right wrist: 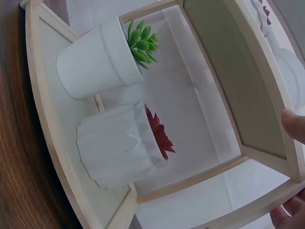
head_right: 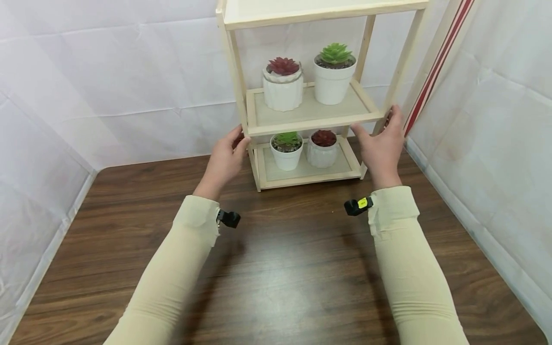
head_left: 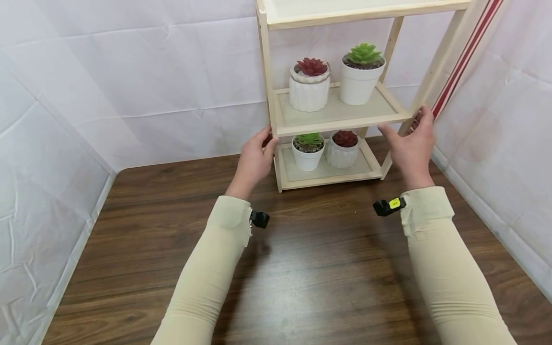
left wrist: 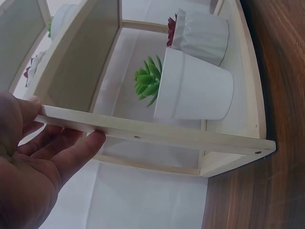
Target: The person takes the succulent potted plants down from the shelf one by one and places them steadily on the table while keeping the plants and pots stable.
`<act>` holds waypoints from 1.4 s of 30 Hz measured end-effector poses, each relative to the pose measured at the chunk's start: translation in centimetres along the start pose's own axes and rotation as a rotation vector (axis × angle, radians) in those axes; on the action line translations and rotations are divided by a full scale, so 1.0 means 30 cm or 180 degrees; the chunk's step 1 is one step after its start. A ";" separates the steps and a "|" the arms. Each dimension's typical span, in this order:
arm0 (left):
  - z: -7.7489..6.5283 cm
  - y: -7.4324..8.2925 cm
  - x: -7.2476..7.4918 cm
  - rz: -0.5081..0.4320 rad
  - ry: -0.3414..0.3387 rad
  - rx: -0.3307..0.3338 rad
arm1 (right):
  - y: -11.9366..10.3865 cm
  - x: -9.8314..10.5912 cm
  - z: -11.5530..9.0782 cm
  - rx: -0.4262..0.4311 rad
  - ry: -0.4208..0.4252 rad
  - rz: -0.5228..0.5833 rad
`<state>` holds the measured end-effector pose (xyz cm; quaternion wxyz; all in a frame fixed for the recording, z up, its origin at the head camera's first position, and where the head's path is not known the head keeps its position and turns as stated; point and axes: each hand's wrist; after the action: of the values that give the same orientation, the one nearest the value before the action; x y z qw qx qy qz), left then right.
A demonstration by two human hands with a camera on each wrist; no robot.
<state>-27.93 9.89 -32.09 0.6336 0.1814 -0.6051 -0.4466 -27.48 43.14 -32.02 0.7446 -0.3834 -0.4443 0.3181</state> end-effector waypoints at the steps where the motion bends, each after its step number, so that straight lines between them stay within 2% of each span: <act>1: -0.001 0.001 0.000 -0.0006 0.0007 0.0003 | -0.001 0.000 0.000 0.0015 -0.0001 -0.0004; 6: -0.001 -0.001 -0.003 0.0006 0.0039 0.0018 | 0.001 0.002 -0.002 0.0093 0.0004 -0.0013; 12: 0.001 -0.004 -0.006 -0.0069 0.0035 0.0054 | 0.005 0.003 -0.004 0.0053 0.0015 -0.0107; 20: 0.005 0.003 -0.001 -0.0089 0.0079 0.0111 | 0.002 0.011 0.015 0.0200 0.0064 -0.0153; 27: -0.008 0.002 -0.011 -0.0134 0.0155 -0.0026 | 0.016 0.016 -0.003 0.0175 0.0064 -0.0231; 29: -0.011 0.006 -0.016 -0.0143 0.0151 -0.0040 | 0.022 0.020 -0.005 0.0243 0.0108 -0.0245; 36: -0.038 0.003 -0.021 -0.0188 0.0196 0.0103 | 0.043 0.006 -0.010 0.0425 0.0131 -0.0272; 42: -0.027 0.012 -0.031 -0.0159 0.0289 0.0081 | 0.051 0.024 0.003 0.0570 0.0207 -0.0341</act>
<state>-26.92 10.55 -32.53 0.6467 0.2247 -0.5767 -0.4458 -27.48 44.52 -32.98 0.8059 -0.3011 -0.4095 0.3037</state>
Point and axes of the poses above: each hand's wrist, its own z-axis towards the middle knuckle, its own x-axis out of the back of the hand, y = z × x, and after that the axes turned 10 degrees about -y, right-handed
